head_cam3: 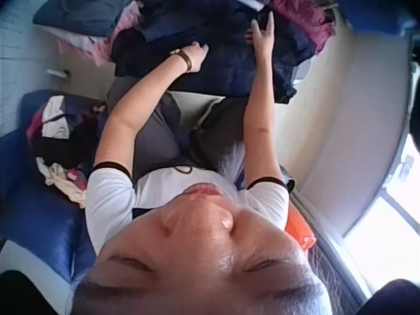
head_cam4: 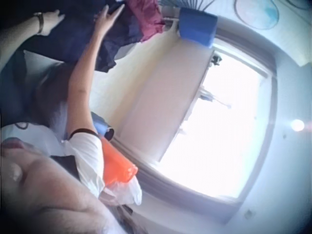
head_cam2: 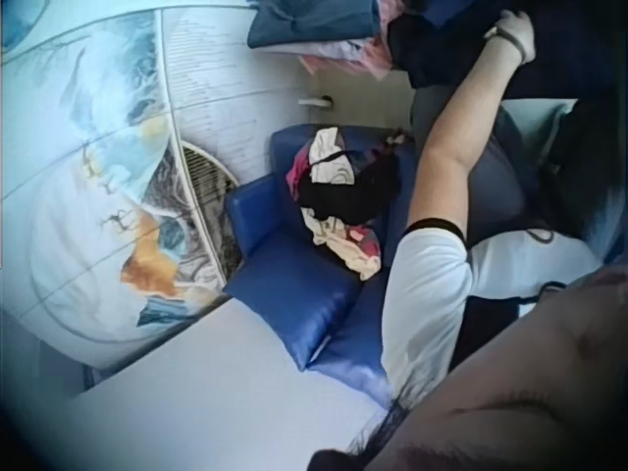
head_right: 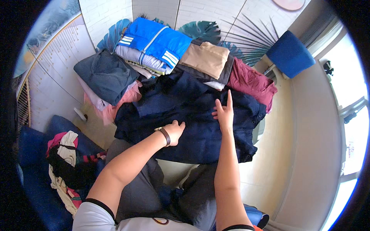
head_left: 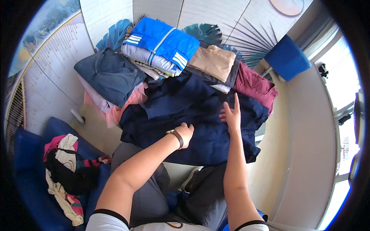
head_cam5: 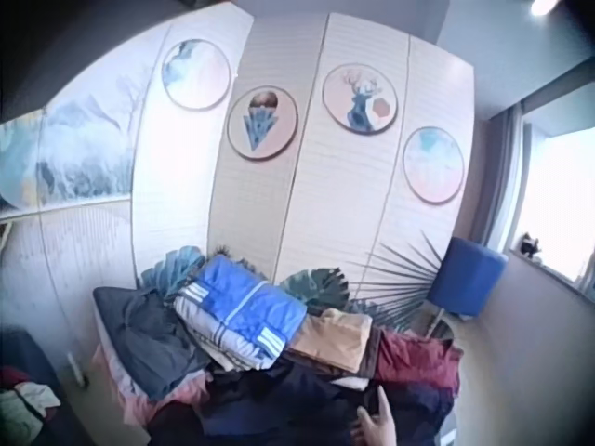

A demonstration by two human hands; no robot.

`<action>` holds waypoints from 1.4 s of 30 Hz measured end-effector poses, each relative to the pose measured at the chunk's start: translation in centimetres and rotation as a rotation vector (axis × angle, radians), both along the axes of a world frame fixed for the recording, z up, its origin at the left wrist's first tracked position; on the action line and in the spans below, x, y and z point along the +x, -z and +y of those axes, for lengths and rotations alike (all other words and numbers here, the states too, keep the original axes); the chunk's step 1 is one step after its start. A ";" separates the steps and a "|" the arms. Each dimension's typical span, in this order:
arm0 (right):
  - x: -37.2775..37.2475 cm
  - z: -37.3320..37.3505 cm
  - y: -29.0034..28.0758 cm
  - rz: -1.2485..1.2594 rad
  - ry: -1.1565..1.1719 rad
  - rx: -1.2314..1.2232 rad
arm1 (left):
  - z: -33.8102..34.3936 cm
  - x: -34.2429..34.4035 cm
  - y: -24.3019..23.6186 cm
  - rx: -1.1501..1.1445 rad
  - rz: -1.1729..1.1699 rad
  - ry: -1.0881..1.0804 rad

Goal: The person folds several garments on a glass table, including a dark blue jacket and a black shirt. They smooth, fold, and stack the items one by one, then place the folded pieces into a blue bag.

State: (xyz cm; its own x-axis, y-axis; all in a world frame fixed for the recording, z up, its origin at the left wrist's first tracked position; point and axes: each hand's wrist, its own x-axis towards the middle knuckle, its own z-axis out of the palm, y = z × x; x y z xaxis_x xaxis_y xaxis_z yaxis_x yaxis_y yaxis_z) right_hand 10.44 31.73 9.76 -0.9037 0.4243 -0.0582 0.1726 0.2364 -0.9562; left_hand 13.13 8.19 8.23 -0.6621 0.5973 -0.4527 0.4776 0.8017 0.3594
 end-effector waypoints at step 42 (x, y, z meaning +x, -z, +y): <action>5.0 8.1 2.7 0.452 0.495 -1.099 | -6.3 -9.2 -3.2 1.034 0.988 -0.748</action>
